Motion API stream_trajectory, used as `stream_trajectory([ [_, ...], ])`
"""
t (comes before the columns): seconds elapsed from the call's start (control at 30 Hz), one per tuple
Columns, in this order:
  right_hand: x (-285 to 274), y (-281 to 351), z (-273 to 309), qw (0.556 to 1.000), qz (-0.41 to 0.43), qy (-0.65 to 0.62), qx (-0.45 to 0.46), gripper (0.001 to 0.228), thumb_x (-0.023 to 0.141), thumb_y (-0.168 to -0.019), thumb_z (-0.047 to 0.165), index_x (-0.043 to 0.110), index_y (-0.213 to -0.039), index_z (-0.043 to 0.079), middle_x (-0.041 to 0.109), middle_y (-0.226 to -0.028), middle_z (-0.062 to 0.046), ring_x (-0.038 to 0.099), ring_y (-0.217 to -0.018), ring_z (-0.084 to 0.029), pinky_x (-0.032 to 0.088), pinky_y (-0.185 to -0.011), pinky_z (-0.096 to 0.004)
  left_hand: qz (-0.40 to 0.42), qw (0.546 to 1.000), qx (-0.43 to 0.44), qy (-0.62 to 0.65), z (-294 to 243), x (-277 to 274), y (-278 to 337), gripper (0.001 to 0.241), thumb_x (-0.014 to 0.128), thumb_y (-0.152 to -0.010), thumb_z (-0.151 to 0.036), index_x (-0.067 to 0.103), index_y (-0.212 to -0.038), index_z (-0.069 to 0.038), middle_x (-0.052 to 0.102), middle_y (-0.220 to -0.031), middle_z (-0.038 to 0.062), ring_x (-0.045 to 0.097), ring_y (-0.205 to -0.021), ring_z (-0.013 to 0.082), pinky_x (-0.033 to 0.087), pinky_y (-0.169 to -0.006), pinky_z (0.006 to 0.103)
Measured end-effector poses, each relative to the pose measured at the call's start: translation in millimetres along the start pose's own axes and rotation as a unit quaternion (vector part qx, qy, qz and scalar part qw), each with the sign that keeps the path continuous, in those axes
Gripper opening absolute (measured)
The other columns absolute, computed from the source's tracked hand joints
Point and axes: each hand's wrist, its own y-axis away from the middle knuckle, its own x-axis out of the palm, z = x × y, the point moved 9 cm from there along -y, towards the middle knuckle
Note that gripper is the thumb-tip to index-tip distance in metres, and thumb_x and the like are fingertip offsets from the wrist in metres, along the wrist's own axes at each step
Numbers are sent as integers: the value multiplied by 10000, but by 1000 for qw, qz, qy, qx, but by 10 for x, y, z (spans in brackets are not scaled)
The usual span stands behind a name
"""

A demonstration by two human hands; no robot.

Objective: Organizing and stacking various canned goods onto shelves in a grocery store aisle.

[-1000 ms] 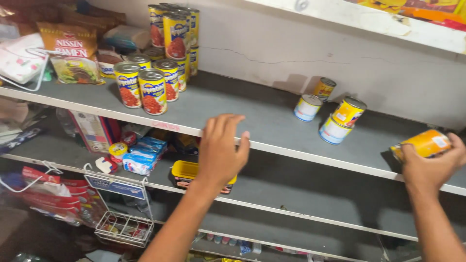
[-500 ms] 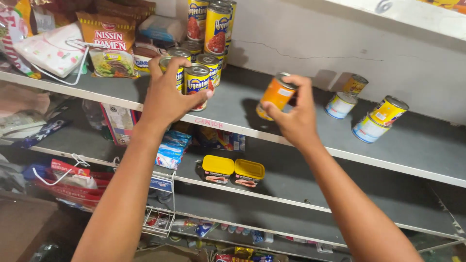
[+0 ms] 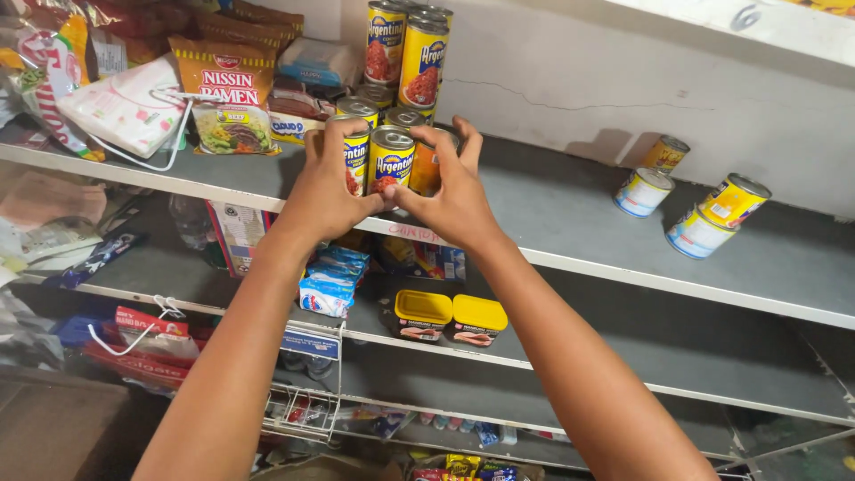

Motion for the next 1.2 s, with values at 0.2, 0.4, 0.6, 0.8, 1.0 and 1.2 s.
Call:
stream_trajectory([
  [0.2,-63,20,35,999,-40,7,32,882,908,-683,475,509,-1407,169,183,-1624,-282,667,-1248,-383,571,-1063,-405,34,996,-7,82,-82,28,15,1014,965,-692,-254,324,-1470,-142,553,-1405,240,605,-1267,397,503,-1017,463],
  [0.4,-65,-4,-22,997,-44,68,8,916,986,-663,442,524,-1400,155,190,-1537,-337,501,-1323,-481,520,-1046,-451,37,992,-13,122,59,81,-56,1161,942,-635,-194,223,-1541,-92,596,-1380,234,625,-1254,348,500,-1023,433],
  [0.6,-21,33,-133,999,-48,5,-4,841,972,-691,376,538,-1376,155,354,-1461,-267,404,-1434,-414,498,-1108,-442,101,989,-85,71,200,206,-74,895,927,-653,-192,458,-1406,-72,709,-1330,158,701,-1212,268,533,-1012,381],
  [0.8,-72,89,-118,996,-68,34,-39,795,984,-707,320,548,-1348,143,497,-1407,-205,325,-1449,-440,447,-1137,-470,119,986,-71,96,192,368,-66,1058,890,-639,-175,233,-1453,-16,636,-1304,203,659,-1226,305,511,-1014,382],
  [1.0,-262,213,-122,995,-73,69,-7,805,996,-666,304,565,-1324,133,463,-1376,-218,381,-1408,-447,480,-1080,-444,160,983,-75,40,54,560,-86,1159,890,-665,-202,69,-1447,37,562,-1317,303,591,-1272,379,474,-1057,404],
  [1.2,-870,453,-380,986,-116,103,53,806,978,-660,333,571,-1330,144,338,-1423,-264,616,-1180,-379,550,-985,-396,173,983,-30,56,-233,1234,-246,1144,868,-732,-263,48,-1469,40,542,-1347,326,556,-1299,422,456,-1067,440],
])
